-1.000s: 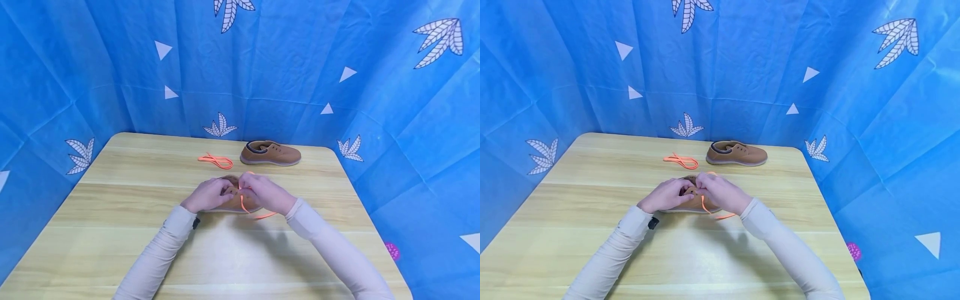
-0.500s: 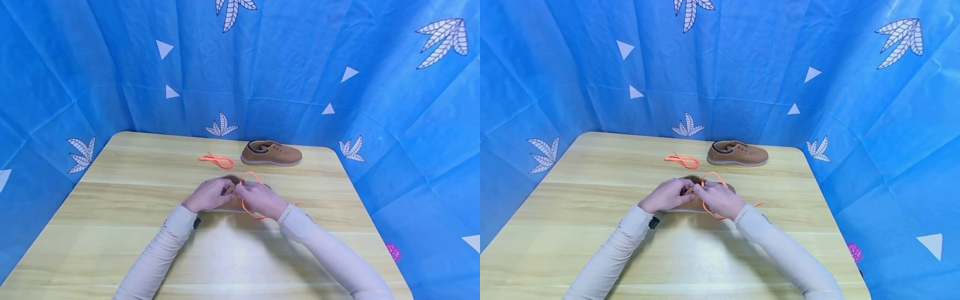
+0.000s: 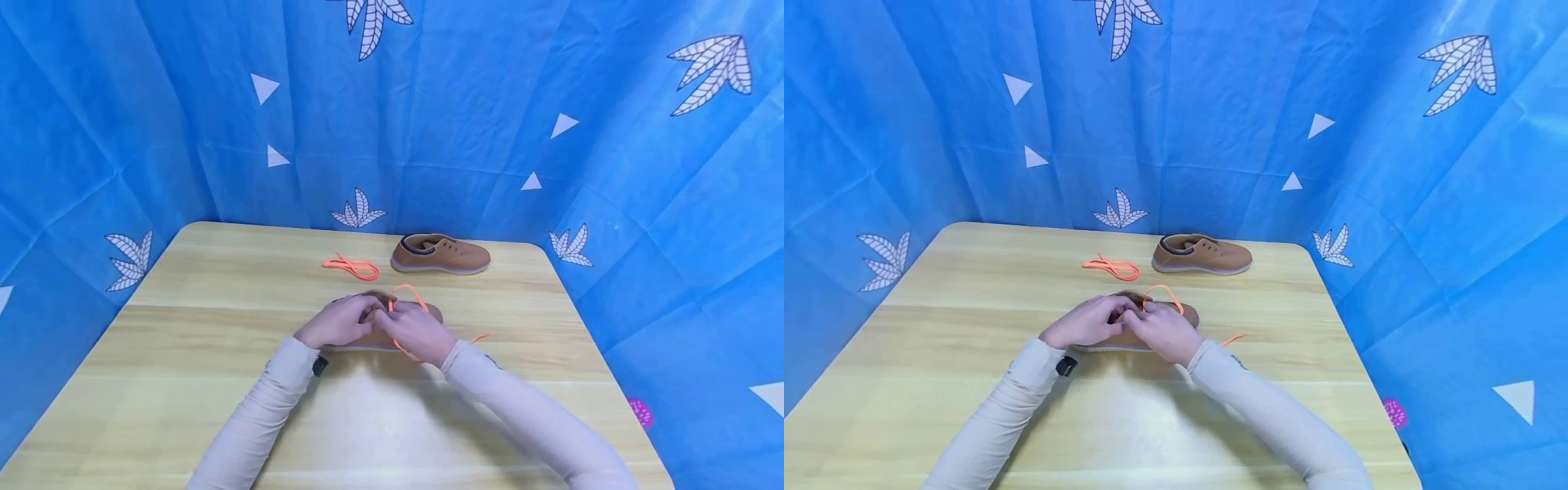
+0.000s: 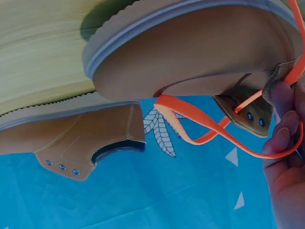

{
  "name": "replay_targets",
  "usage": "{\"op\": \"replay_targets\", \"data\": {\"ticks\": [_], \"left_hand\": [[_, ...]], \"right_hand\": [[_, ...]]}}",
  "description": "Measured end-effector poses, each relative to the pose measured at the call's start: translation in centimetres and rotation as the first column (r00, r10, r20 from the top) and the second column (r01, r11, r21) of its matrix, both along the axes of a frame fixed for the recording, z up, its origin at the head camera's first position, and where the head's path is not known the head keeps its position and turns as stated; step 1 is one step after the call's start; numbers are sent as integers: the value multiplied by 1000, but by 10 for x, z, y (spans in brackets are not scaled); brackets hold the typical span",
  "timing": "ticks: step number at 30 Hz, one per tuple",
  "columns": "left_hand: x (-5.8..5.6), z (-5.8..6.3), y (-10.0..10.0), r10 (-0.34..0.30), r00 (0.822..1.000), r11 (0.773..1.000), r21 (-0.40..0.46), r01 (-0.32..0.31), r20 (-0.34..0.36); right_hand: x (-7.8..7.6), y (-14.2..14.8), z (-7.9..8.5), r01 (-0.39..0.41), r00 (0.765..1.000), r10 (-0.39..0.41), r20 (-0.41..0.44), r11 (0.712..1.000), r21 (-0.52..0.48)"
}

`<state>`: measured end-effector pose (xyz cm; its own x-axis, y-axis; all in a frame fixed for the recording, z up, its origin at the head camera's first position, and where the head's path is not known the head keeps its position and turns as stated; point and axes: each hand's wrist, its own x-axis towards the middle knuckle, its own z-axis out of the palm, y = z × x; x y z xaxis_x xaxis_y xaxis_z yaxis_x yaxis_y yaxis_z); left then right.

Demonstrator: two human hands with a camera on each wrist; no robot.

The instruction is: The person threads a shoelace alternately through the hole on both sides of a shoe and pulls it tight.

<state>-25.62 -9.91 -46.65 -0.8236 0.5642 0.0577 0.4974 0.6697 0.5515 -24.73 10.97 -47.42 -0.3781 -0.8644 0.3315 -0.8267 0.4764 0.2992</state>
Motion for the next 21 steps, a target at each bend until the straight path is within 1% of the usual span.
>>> {"op": "replay_targets", "data": {"ticks": [2,4,7,9,11,14,16,21], "left_hand": [[-2,1,-1,-27,998,999,23,26,50],[-6,3,-1,-60,993,997,48,56,101],[-14,6,1,-109,973,991,99,91,203],[-18,7,2,-123,957,988,121,94,261],[-21,8,3,-111,940,988,140,68,323],[-22,8,3,-75,925,988,150,19,373],[-21,7,2,-64,919,986,165,-1,389],[-18,8,3,-64,911,982,191,-16,407]], "right_hand": [[2,-1,0,15,1000,-15,-22,1000,17],[3,-2,-1,35,998,-33,-47,999,34],[4,-3,-1,67,995,-64,-72,997,46],[5,-2,0,81,994,-77,-74,996,44],[6,-2,0,85,994,-83,-65,996,37],[7,-2,1,86,995,-84,-53,996,28],[8,-2,1,89,995,-88,-51,996,27],[7,-1,-3,104,994,-104,-22,994,19]]}}
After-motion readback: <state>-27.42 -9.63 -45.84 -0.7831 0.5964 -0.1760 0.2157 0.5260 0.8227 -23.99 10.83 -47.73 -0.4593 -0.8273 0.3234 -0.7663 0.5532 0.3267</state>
